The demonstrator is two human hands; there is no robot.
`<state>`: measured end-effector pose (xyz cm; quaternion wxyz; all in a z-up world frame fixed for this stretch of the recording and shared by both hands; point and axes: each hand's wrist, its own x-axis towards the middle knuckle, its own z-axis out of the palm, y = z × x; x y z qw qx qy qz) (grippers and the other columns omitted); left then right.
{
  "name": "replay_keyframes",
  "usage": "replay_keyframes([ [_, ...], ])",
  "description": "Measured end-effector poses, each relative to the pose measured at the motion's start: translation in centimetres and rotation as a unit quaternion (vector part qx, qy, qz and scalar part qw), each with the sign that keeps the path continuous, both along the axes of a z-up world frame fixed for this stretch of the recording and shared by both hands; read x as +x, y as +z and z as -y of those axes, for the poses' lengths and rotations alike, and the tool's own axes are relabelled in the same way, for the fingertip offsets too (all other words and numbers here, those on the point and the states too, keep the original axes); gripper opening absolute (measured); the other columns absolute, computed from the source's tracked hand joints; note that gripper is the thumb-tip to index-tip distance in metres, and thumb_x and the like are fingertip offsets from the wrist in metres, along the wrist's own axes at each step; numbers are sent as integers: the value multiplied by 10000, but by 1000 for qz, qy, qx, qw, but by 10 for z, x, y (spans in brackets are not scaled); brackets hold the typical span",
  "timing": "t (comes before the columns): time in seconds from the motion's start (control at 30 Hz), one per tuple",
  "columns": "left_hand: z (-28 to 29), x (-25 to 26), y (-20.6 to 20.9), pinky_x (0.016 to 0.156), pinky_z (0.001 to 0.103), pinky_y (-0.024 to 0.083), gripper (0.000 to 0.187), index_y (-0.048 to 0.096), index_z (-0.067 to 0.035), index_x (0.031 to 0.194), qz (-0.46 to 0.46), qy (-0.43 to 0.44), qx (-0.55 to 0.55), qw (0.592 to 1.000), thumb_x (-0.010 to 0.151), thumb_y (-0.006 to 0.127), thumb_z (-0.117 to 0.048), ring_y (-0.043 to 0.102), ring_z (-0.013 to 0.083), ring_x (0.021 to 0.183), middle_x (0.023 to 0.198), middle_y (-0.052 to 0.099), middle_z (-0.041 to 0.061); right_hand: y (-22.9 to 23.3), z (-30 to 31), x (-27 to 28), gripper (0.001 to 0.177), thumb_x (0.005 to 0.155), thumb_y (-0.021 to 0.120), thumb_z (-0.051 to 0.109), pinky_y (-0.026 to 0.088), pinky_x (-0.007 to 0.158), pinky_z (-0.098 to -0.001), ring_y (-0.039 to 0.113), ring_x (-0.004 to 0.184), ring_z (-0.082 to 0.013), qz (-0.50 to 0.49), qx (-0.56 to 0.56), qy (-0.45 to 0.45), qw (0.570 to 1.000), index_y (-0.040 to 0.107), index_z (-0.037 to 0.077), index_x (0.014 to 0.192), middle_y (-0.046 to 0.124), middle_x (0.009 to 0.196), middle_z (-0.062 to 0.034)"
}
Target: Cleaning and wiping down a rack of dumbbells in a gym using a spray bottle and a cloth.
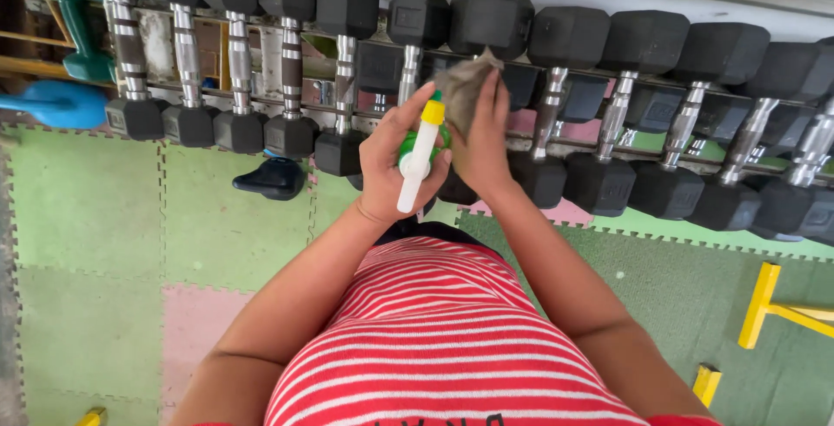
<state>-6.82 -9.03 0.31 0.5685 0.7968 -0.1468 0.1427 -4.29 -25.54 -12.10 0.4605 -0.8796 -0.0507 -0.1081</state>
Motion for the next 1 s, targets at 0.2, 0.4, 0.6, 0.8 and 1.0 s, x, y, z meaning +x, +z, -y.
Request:
replay_keyframes([
  [0.2, 2, 4, -2, 901, 259, 555, 761, 490, -77, 1542, -36, 18, -31, 999, 839, 766, 12, 640, 139, 881, 943, 668, 24, -8, -9, 16, 1062, 839, 801, 41, 421, 1144, -470, 429, 1391, -513, -90, -30, -14, 995, 64, -25, 1600, 273, 1543, -341],
  [0.4, 2, 7, -3, 908, 264, 555, 762, 488, -69, 1549, -51, 7, -46, 998, 844, 762, 20, 637, 138, 877, 925, 671, 17, -16, 5, 24, 834, 898, 784, 72, 496, 1063, -451, 606, 1296, -454, -69, 82, -28, 994, 213, -2, 1501, 535, 1404, -297],
  [0.6, 6, 12, 1, 873, 284, 551, 775, 518, -60, 1508, -19, 5, 10, 1000, 784, 784, 10, 632, 182, 863, 933, 670, 33, 24, 21, 20, 603, 954, 719, 72, 536, 1015, -443, 666, 1225, -428, -93, 33, -16, 995, 407, 7, 1466, 659, 1306, -245],
  [0.8, 10, 15, 3, 867, 296, 552, 752, 527, -45, 1505, -37, 9, 2, 999, 797, 778, -4, 640, 199, 855, 929, 667, 32, 93, 32, 29, 692, 876, 661, -43, 448, 1200, -436, 549, 1371, -378, 48, 0, -19, 999, 451, 33, 1531, 507, 1465, -189],
  [1.0, 12, 14, 4, 857, 304, 555, 722, 538, -48, 1490, -21, 19, 14, 999, 811, 781, -29, 651, 223, 869, 980, 663, 72, 68, 11, 88, 873, 837, 848, 299, 317, 1136, -611, 366, 1406, -482, 148, -248, -12, 957, 424, 79, 1568, 381, 1564, -230],
])
